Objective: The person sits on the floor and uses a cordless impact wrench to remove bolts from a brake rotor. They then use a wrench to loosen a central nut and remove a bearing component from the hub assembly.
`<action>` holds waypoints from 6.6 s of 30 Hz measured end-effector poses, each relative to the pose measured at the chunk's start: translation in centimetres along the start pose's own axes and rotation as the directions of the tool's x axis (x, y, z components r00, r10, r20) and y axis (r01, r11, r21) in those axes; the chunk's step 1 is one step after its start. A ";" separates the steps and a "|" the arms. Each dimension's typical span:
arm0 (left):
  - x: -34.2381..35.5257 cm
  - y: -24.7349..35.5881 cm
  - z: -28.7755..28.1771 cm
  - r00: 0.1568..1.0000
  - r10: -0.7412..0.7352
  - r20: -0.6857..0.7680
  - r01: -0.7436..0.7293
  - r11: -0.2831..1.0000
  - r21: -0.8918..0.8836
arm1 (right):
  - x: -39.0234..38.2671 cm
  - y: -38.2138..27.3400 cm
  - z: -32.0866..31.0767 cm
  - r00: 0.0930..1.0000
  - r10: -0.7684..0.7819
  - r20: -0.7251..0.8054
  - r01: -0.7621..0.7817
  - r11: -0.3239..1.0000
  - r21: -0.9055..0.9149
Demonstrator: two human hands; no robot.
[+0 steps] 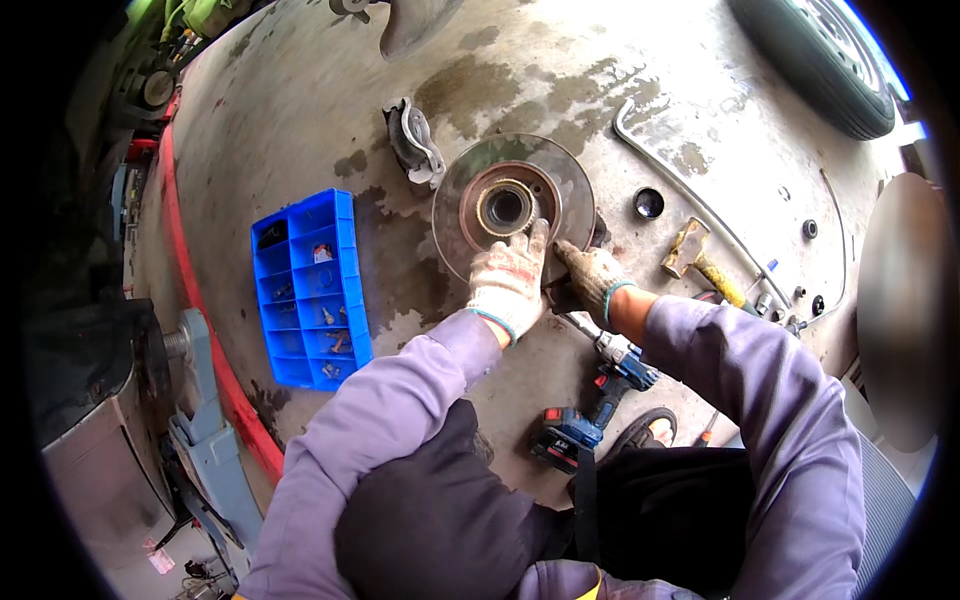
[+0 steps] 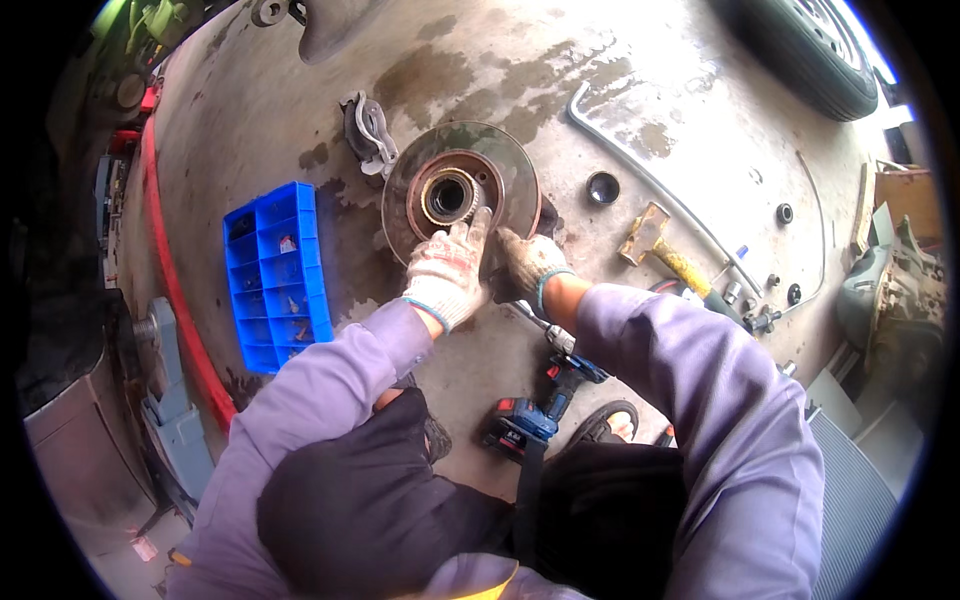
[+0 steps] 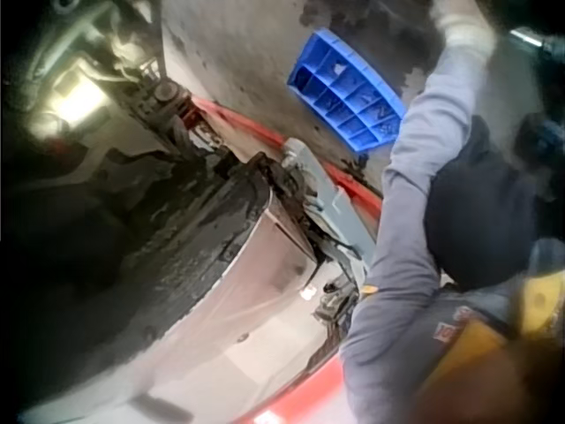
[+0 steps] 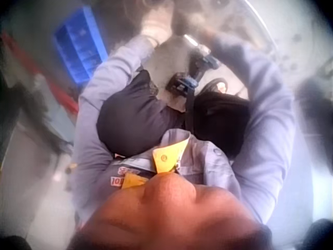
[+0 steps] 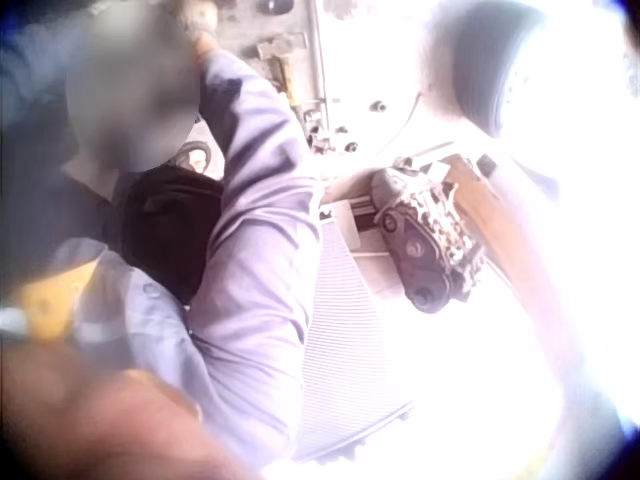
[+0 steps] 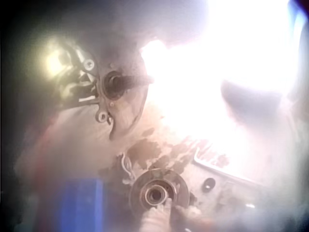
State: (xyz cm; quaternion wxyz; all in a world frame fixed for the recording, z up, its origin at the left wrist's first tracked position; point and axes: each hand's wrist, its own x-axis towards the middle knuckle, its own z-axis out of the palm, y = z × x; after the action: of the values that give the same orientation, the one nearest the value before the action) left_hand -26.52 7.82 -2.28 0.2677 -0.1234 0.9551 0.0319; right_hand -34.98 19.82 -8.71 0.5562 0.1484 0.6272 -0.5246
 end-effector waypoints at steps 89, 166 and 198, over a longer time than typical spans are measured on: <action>4.7 -5.5 -11.1 0.976 0.027 0.216 -0.024 1.000 -0.015 | -5.8 -8.7 -5.6 0.966 -0.098 0.240 0.185 0.909 -0.374; 8.3 -13.7 -16.6 0.883 0.245 0.399 -0.007 0.859 -0.512 | -0.8 6.8 7.5 0.848 -0.387 0.363 -0.266 0.283 0.921; 8.6 -14.6 -15.8 0.861 0.294 0.415 0.011 0.805 -0.593 | -0.7 10.0 6.2 0.877 -0.390 0.280 -0.147 0.337 0.930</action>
State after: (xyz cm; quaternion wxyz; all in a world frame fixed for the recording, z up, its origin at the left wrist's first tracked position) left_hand -37.93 -10.19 6.87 0.4462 -0.1120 0.8073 0.3695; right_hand -23.72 19.06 -11.98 0.4577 0.2616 0.0722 -0.8467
